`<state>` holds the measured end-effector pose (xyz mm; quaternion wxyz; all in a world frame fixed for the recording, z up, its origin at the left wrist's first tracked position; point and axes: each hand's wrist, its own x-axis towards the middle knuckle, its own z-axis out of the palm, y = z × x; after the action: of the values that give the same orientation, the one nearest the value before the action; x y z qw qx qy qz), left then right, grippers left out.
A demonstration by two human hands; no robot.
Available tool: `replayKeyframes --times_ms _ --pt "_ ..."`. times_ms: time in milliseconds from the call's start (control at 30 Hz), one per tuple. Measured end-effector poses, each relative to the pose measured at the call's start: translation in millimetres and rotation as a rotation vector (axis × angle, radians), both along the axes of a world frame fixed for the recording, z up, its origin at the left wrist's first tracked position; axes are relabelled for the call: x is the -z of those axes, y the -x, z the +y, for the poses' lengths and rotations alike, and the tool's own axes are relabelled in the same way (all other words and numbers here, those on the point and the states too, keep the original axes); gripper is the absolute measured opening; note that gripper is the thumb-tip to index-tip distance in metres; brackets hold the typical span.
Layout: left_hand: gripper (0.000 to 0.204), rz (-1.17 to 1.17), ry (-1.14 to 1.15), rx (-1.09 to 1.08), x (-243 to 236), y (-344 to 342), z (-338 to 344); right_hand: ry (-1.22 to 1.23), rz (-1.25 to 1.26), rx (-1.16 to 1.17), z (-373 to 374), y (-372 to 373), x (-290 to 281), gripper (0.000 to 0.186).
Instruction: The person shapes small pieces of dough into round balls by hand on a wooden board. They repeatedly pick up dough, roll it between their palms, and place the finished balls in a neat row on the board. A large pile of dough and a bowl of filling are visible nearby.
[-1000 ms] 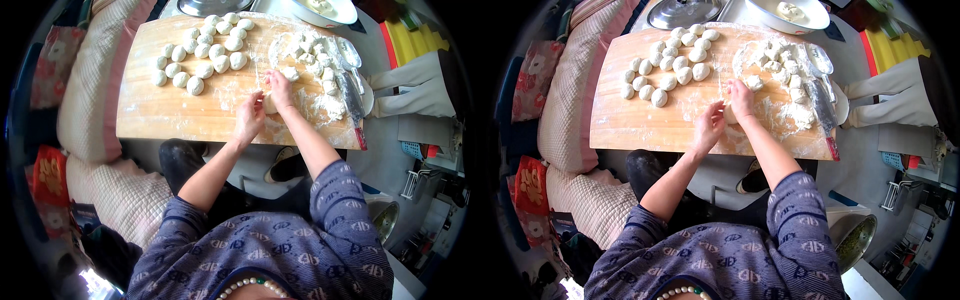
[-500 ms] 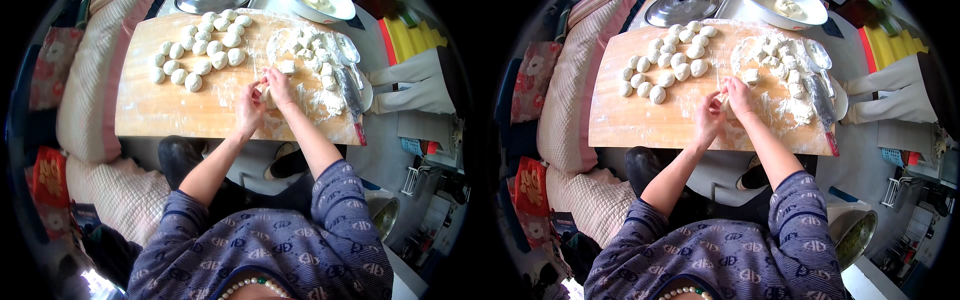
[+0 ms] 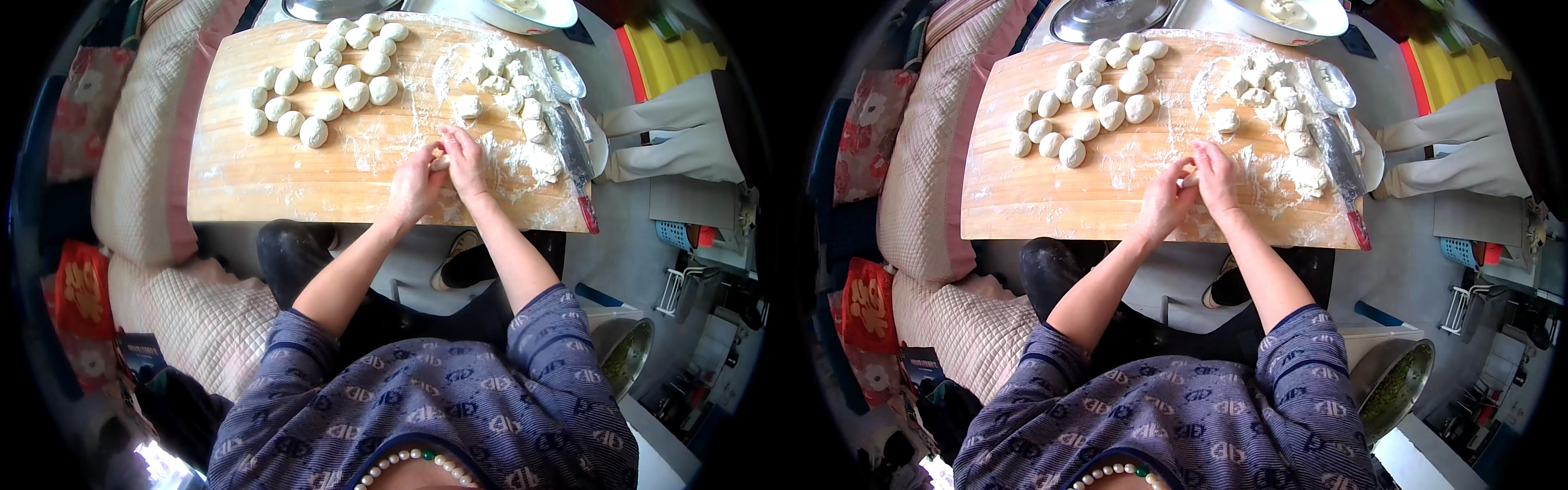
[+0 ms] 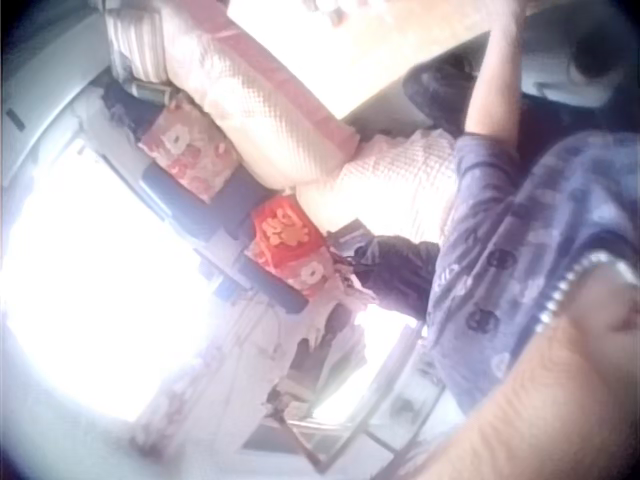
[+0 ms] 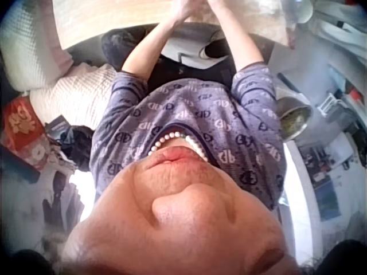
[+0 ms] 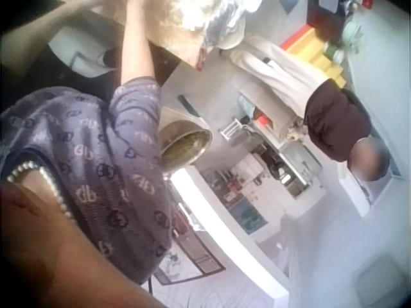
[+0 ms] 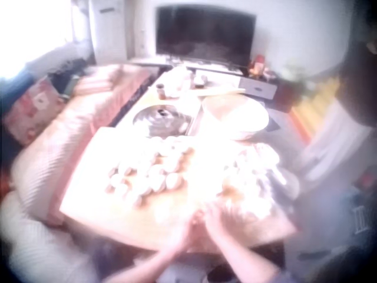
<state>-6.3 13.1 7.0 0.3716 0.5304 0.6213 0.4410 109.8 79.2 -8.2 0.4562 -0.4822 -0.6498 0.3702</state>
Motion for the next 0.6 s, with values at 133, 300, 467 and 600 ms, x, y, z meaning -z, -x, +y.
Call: replayKeyframes --times_ms 133,300,467,600 --pt "0.022 0.07 -0.111 -0.166 -10.1 17.1 4.4 0.093 0.071 -0.017 10.4 7.7 -16.3 0.024" --pt "0.02 0.206 -0.081 -0.176 -11.6 22.1 1.6 0.296 0.034 -0.068 18.1 15.2 -0.3 0.03" --pt "0.023 0.428 -0.397 -0.001 -18.3 10.7 -6.2 0.364 0.043 -0.055 16.0 29.3 -1.6 0.032" --pt "0.024 0.262 -0.154 -0.043 -1.5 16.6 -8.4 0.084 -0.347 -0.009 3.9 21.4 0.0 0.026"
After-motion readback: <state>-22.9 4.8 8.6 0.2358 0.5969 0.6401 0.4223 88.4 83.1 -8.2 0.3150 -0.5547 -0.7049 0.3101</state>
